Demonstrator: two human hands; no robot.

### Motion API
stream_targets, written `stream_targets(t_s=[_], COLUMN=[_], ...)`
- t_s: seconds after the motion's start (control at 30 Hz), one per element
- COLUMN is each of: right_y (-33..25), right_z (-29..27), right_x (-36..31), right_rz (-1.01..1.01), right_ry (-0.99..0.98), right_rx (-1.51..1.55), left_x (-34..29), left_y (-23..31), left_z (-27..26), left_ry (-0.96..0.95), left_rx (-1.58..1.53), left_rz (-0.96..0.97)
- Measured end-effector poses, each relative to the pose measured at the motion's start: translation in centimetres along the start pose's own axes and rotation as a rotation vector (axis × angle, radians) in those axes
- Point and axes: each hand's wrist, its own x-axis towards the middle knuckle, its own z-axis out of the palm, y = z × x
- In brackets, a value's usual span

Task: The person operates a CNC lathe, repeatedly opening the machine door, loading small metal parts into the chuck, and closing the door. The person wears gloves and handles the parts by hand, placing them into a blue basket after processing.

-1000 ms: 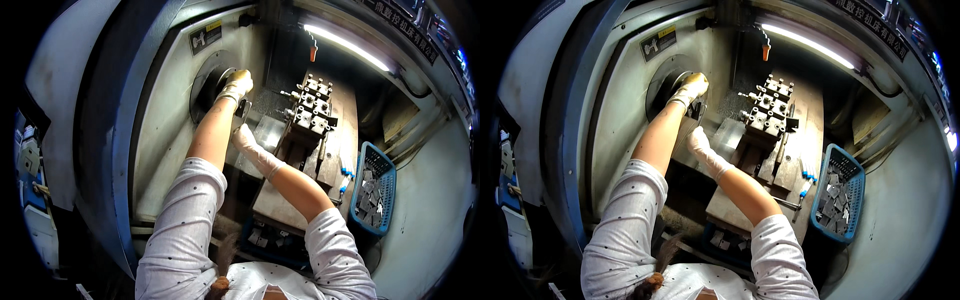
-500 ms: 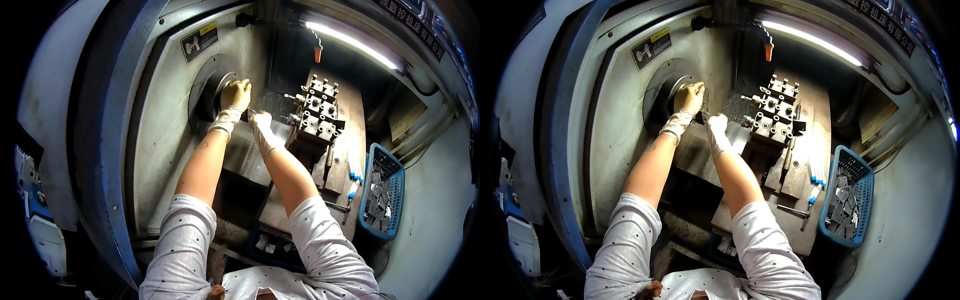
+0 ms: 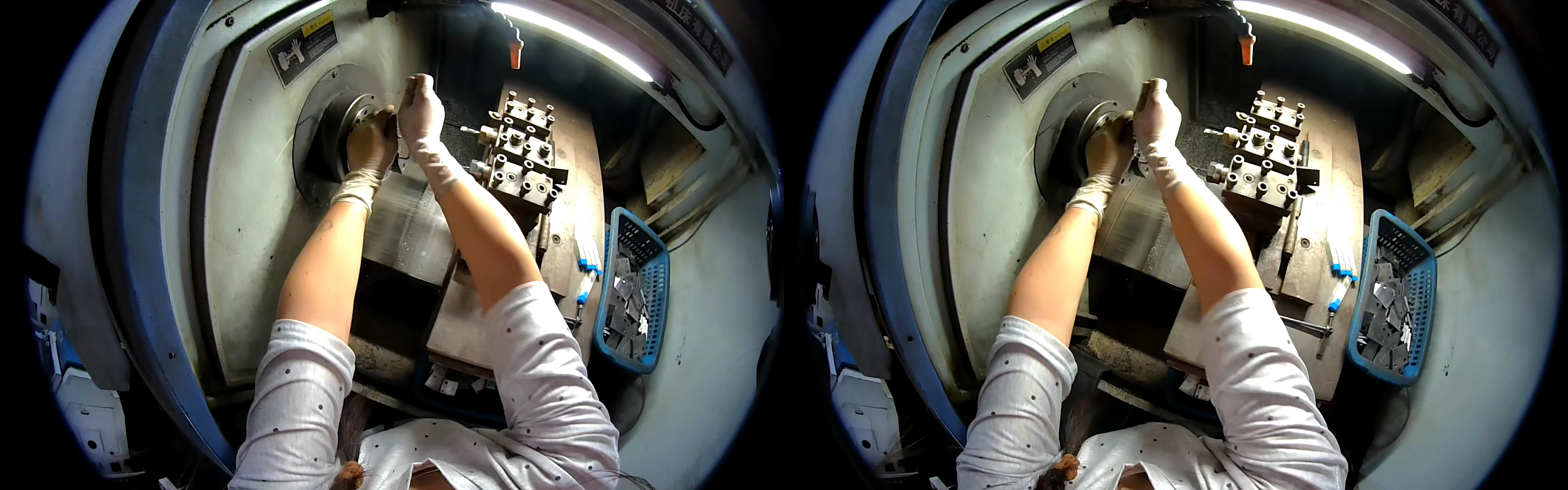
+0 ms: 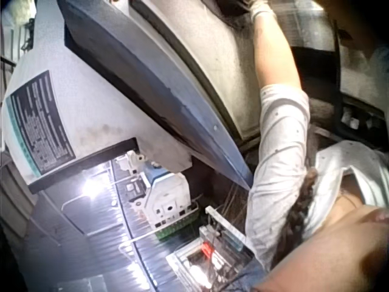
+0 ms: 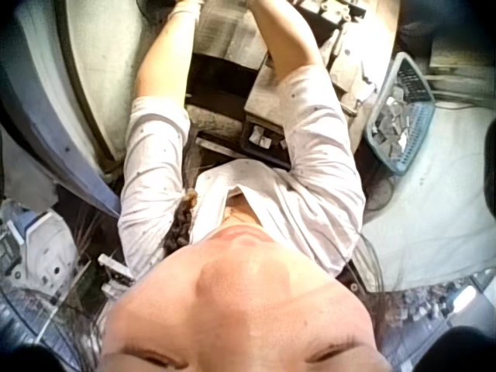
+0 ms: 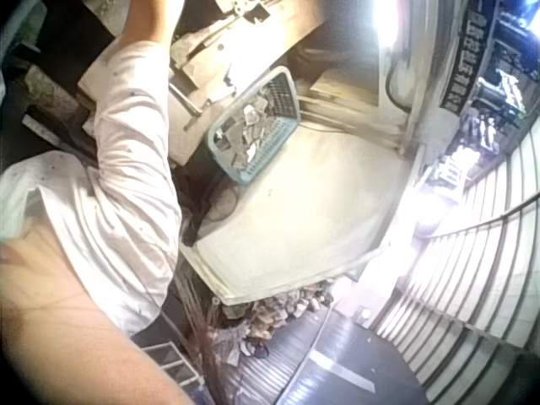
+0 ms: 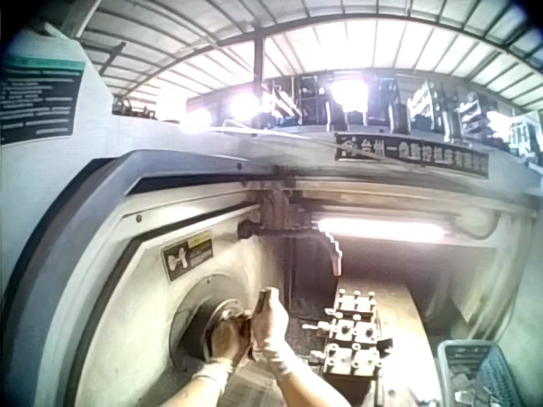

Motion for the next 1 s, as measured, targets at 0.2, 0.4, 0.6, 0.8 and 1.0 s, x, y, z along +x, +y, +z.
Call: stream_targets(t_s=[0.2,0.4,0.6,0.8,1.0], right_y=[-3.0,3.4,-0.2,1.3,2.3], right_z=[-6.6,-4.3,-3.0,-2.6,-2.4], right_x=[-8.5,-11.5,-6.9,-8.6,-7.4], right_rz=[-0.388,0.449,0.665,0.541,0.234], right_ry=[-0.343,-0.745,-0.372,-0.315,-0.540], right_rx=[-0.114,0.165,0.937,0.820,0.519], left_x=[1.0,-2.8,-11.8,-9.7,-8.8], left_y=[-0.8,-0.2,1.1,1.4,0.4], left_z=[-0.3,-1.9,-5.8,-5.5,-2.9], left_ry=[-0.145,0.154,0.343,0.325,0.105], left_rx=[-0.021,-0.672,-0.474,-0.679,-0.342], left_rz=[-0.127,-0.107,-0.342,-0.524,-0.361])
